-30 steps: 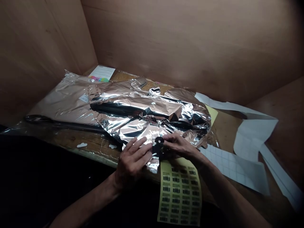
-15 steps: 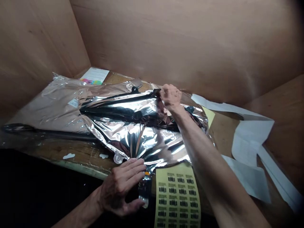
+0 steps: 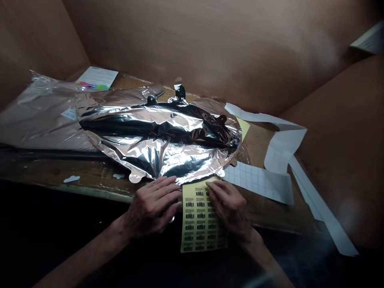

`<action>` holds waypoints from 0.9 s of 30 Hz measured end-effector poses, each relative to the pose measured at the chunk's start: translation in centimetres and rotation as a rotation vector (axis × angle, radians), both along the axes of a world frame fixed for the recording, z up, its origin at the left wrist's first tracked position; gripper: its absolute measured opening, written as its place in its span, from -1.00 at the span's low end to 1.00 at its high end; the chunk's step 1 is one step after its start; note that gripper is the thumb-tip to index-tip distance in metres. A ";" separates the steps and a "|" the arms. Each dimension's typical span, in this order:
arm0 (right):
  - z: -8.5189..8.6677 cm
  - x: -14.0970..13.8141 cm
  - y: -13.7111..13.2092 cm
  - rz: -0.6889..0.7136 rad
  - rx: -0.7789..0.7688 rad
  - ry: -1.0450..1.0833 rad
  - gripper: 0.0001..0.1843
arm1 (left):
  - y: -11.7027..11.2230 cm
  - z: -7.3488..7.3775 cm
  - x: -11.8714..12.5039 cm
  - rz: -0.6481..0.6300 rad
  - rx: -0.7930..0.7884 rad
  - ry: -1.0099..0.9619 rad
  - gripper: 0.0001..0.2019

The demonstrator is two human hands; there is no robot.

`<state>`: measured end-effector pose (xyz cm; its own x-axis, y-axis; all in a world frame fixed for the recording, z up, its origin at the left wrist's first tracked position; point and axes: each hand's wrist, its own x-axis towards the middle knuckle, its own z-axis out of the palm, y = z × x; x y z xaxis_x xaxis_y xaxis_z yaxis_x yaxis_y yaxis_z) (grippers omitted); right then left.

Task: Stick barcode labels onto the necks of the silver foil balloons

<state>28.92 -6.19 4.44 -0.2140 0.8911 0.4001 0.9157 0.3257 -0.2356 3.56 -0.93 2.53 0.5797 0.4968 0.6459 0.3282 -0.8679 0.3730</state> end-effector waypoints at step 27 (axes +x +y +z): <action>-0.2 -0.7 0.7 -0.001 -0.367 0.155 -0.82 | -0.2 -1.9 2.4 0.070 -0.005 0.298 -0.67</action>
<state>28.20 -5.54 4.23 -0.1750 0.9811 0.0826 0.8605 0.1931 -0.4715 5.96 -1.15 0.66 0.7078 0.5446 0.4500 0.4825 -0.8379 0.2553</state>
